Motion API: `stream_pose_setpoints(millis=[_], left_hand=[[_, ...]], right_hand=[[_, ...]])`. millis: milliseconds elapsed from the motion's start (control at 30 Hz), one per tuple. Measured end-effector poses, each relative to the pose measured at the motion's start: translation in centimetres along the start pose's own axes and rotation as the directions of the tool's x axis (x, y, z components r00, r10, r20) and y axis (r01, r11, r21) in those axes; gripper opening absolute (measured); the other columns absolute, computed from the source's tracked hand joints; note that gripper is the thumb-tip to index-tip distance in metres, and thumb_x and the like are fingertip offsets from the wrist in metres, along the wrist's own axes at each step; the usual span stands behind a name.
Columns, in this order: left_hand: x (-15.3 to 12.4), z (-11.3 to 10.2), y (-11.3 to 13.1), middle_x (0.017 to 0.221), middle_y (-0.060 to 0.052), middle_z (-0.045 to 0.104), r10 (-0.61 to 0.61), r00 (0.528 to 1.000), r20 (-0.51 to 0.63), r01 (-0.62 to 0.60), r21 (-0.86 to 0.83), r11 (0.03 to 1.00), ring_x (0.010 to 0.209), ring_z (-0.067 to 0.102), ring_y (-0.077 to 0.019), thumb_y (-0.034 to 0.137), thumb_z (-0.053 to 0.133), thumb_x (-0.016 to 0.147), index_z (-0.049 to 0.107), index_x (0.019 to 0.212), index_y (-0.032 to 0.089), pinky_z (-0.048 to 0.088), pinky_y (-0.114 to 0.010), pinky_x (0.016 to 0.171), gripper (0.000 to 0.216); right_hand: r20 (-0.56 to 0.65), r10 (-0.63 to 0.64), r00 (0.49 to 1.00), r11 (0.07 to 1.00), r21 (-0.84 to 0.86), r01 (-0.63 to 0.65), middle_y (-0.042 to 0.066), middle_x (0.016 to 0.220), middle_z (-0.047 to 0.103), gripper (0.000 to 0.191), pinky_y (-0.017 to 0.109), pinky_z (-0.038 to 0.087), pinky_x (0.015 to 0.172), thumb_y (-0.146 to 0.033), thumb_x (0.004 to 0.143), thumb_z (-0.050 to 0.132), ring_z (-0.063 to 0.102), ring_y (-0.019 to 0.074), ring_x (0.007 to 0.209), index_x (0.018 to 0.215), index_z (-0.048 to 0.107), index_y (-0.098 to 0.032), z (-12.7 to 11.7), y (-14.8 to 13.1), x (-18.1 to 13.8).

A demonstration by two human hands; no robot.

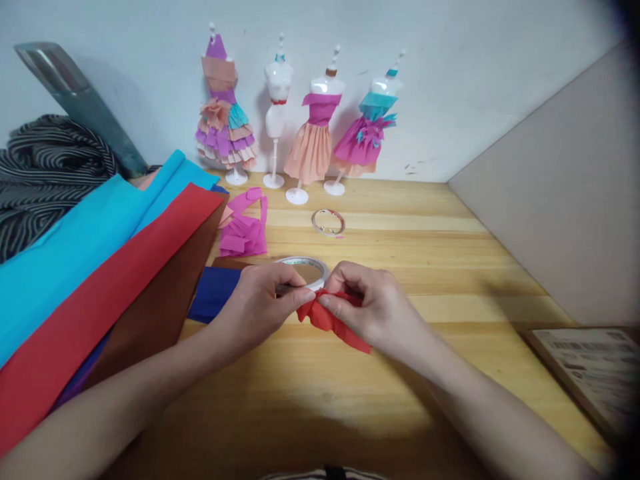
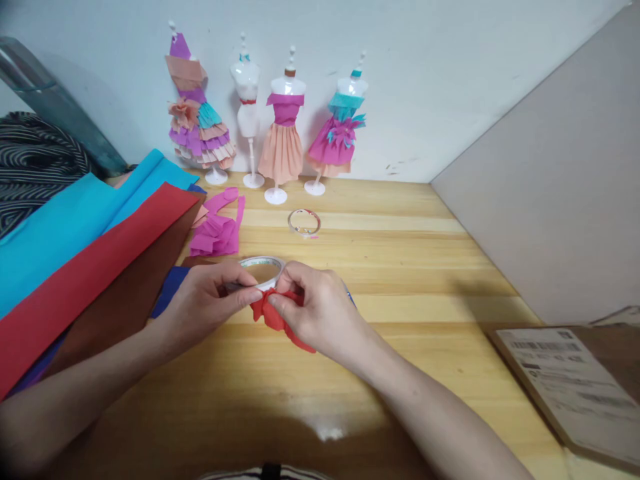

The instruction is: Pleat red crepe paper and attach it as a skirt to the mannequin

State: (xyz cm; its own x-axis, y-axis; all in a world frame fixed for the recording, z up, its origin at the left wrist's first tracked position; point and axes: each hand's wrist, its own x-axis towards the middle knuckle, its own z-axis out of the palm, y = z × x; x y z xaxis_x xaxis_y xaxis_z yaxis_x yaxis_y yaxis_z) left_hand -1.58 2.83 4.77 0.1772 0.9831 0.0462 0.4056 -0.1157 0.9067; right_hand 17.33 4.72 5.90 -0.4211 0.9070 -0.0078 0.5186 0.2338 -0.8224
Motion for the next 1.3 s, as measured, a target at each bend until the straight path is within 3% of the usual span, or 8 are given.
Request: stream_pose_setpoints(millis=[233, 533, 633, 767, 833, 1067, 1167, 1300], left_hand=[[-0.2, 0.3, 0.3, 0.053, 0.003, 0.056, 0.042, 0.999, -0.014, -0.041, 0.035, 0.999, 0.049, 0.042, -0.0063, 0.023, 0.064, 0.079, 0.066, 0.062, 0.014, 0.031, -0.018, 0.048, 0.02], [-0.2, 0.9, -0.4, 0.055, 0.003, 0.055, 0.252, 0.968, 0.002, -0.247, 0.21, 0.946, 0.052, 0.043, -0.0067, 0.016, 0.057, 0.08, 0.061, 0.06, 0.014, 0.029, -0.019, 0.051, 0.02], [0.2, 0.9, -0.6, 0.054, 0.003, 0.053, 0.185, 0.982, 0.02, -0.186, 0.147, 0.971, 0.051, 0.041, -0.0067, 0.018, 0.057, 0.078, 0.059, 0.058, 0.014, 0.028, -0.019, 0.049, 0.021], [0.8, 0.7, -0.7, 0.052, 0.002, 0.05, -0.052, 0.997, 0.048, 0.056, -0.097, 0.994, 0.047, 0.038, -0.0068, 0.033, 0.061, 0.076, 0.061, 0.061, 0.013, 0.027, -0.019, 0.045, 0.025], [1.0, 0.6, -0.7, 0.052, 0.002, 0.049, -0.108, 0.993, 0.052, 0.115, -0.158, 0.981, 0.048, 0.037, -0.0068, 0.037, 0.063, 0.073, 0.061, 0.062, 0.012, 0.026, -0.019, 0.045, 0.027], [1.1, 0.2, -0.7, 0.053, 0.002, 0.049, -0.104, 0.994, 0.03, 0.108, -0.18, 0.978, 0.05, 0.039, -0.0073, 0.034, 0.061, 0.07, 0.06, 0.06, 0.011, 0.027, -0.019, 0.047, 0.025], [1.1, 0.2, -0.6, 0.053, 0.001, 0.051, -0.09, 0.996, 0.025, 0.093, -0.184, 0.979, 0.05, 0.04, -0.0073, 0.033, 0.061, 0.071, 0.061, 0.061, 0.011, 0.028, -0.019, 0.047, 0.023], [0.9, 0.2, -0.6, 0.054, 0.0, 0.055, -0.059, 0.998, 0.019, 0.061, -0.18, 0.982, 0.051, 0.043, -0.0074, 0.032, 0.062, 0.072, 0.061, 0.061, 0.011, 0.03, -0.018, 0.048, 0.023]], right_hand=[[-0.037, 0.016, 0.999, 1.0, 0.002, -0.016, -0.004, 0.052, 0.048, 0.023, 0.022, 0.032, 0.044, -0.029, 0.075, 0.059, 0.04, 0.0092, 0.046, 0.062, 0.043, -0.022, 0.2, 0.0, 0.1], [-0.078, 0.045, 0.996, 0.989, 0.147, -0.033, -0.005, 0.055, 0.044, 0.028, 0.023, 0.032, 0.047, -0.024, 0.063, 0.067, 0.038, 0.0092, 0.051, 0.059, 0.039, -0.022, 0.8, 1.6, 1.3], [-0.071, 0.035, 0.997, 0.991, 0.129, -0.026, -0.005, 0.056, 0.046, 0.028, 0.023, 0.032, 0.048, -0.024, 0.063, 0.067, 0.039, 0.0095, 0.052, 0.06, 0.04, -0.022, 0.8, 2.0, 1.4], [-0.048, -0.009, 0.999, 0.995, 0.096, 0.014, -0.006, 0.054, 0.044, 0.027, 0.023, 0.03, 0.046, -0.028, 0.07, 0.066, 0.037, 0.0086, 0.049, 0.062, 0.041, -0.022, 0.3, 1.6, 1.3], [-0.04, -0.039, 0.998, 0.994, 0.097, 0.043, -0.006, 0.054, 0.043, 0.026, 0.022, 0.03, 0.045, -0.03, 0.072, 0.065, 0.037, 0.0084, 0.048, 0.062, 0.042, -0.022, -0.3, 1.2, 1.2], [0.026, 0.014, 1.0, 0.997, 0.073, -0.016, -0.001, 0.059, 0.052, 0.018, 0.025, 0.035, 0.048, -0.035, 0.076, 0.061, 0.044, 0.0116, 0.052, 0.076, 0.058, -0.017, -1.6, 1.1, 1.3], [0.072, 0.041, 0.997, 0.995, 0.084, -0.047, 0.0, 0.06, 0.052, 0.017, 0.024, 0.034, 0.048, -0.033, 0.075, 0.06, 0.043, 0.0115, 0.053, 0.071, 0.057, -0.017, -1.6, 1.3, 1.3], [0.096, -0.018, 0.995, 0.99, 0.142, 0.004, -0.004, 0.057, 0.046, 0.017, 0.023, 0.032, 0.047, -0.027, 0.076, 0.058, 0.039, 0.0097, 0.052, 0.064, 0.051, -0.019, -1.3, 1.1, 1.0]])
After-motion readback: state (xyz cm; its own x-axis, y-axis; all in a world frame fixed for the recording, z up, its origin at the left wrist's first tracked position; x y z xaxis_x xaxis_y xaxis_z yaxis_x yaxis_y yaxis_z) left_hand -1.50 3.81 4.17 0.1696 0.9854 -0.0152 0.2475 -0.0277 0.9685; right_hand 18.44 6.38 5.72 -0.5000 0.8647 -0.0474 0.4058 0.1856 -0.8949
